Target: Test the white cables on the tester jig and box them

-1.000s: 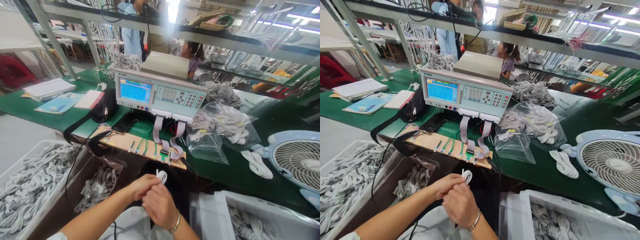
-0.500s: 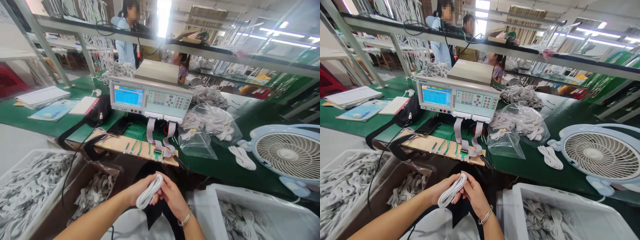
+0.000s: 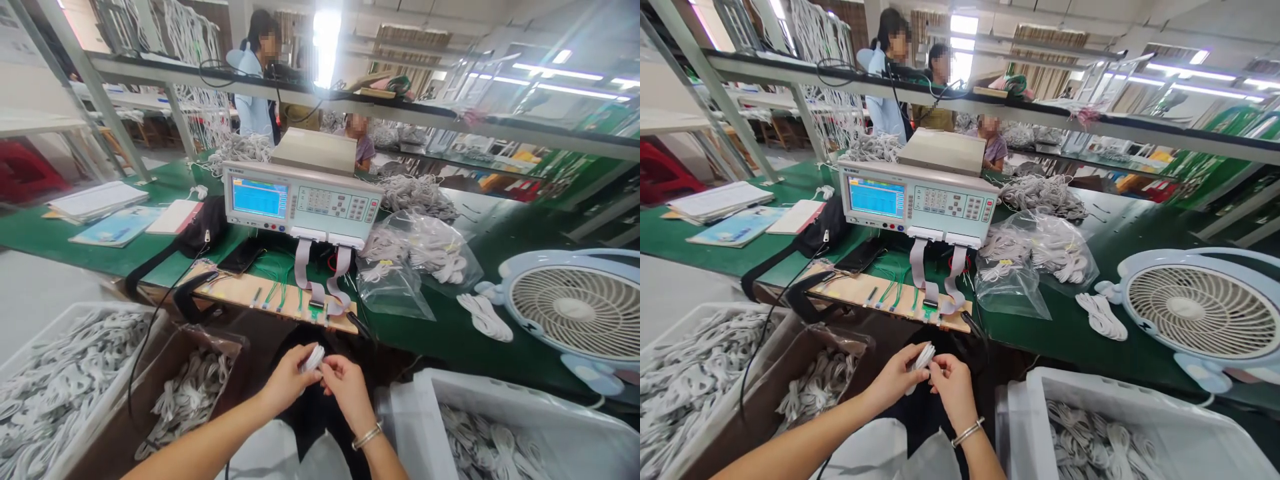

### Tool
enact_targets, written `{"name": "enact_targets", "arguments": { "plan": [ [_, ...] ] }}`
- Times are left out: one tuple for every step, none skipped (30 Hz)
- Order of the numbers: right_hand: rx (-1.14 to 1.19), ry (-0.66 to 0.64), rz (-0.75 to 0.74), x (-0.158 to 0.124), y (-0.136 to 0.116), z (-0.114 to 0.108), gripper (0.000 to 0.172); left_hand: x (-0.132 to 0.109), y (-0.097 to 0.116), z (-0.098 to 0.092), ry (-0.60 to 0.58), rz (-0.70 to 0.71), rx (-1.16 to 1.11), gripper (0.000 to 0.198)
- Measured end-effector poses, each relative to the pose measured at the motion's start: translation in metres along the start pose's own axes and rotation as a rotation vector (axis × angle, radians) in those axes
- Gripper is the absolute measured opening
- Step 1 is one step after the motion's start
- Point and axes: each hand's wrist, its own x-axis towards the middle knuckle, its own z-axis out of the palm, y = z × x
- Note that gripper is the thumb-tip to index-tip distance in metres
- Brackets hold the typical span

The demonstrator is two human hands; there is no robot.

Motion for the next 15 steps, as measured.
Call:
{"name": "enact_targets", "arguments": {
  "plan": [
    [-0.013,0.038,-0.008,0.001,0.0,0.0,0.027,0.001,0.0,0.0,0.023,-0.032,-0.088,0.053],
    [-0.025,0.076,-0.023,0.001,0.0,0.001,0.026,0.001,0.001,0.001,0.037,-0.078,-0.17,0.056],
    [-0.036,0.102,-0.04,0.002,-0.001,0.001,0.025,0.001,0.003,0.001,0.036,-0.124,-0.23,0.055],
    [-0.044,0.113,-0.054,0.003,-0.002,0.001,0.024,0.001,0.005,0.001,0.023,-0.156,-0.257,0.051],
    [-0.047,0.111,-0.057,0.004,-0.002,0.001,0.023,0.001,0.007,0.001,0.004,-0.167,-0.251,0.045],
    [-0.044,0.103,-0.048,0.004,-0.003,0.002,0.023,0.001,0.009,0.001,-0.012,-0.158,-0.226,0.038],
    [-0.033,0.093,-0.028,0.005,-0.004,0.002,0.024,0.001,0.01,0.002,-0.023,-0.135,-0.195,0.032],
    [-0.017,0.081,-0.004,0.005,-0.005,0.002,0.026,0.002,0.011,0.002,-0.025,-0.11,-0.165,0.027],
    [0.002,0.066,0.011,0.004,-0.006,0.003,0.028,0.002,0.01,0.003,-0.013,-0.091,-0.142,0.025],
    [0.019,0.045,0.011,0.003,-0.008,0.003,0.029,0.004,0.009,0.003,0.013,-0.082,-0.135,0.025],
    [0.028,0.018,-0.004,0.002,-0.01,0.003,0.03,0.005,0.007,0.005,0.05,-0.085,-0.148,0.027],
    [0.023,-0.014,-0.027,0.0,-0.011,0.004,0.03,0.007,0.004,0.006,0.099,-0.098,-0.181,0.028],
    [0.0,-0.04,-0.054,-0.002,-0.013,0.004,0.03,0.009,0.002,0.008,0.147,-0.119,-0.233,0.03],
    [-0.039,-0.057,-0.079,-0.003,-0.015,0.004,0.03,0.012,-0.001,0.01,0.189,-0.144,-0.297,0.031],
    [-0.081,-0.063,-0.095,-0.003,-0.016,0.004,0.03,0.014,-0.002,0.012,0.219,-0.169,-0.369,0.032]
  ]
}}
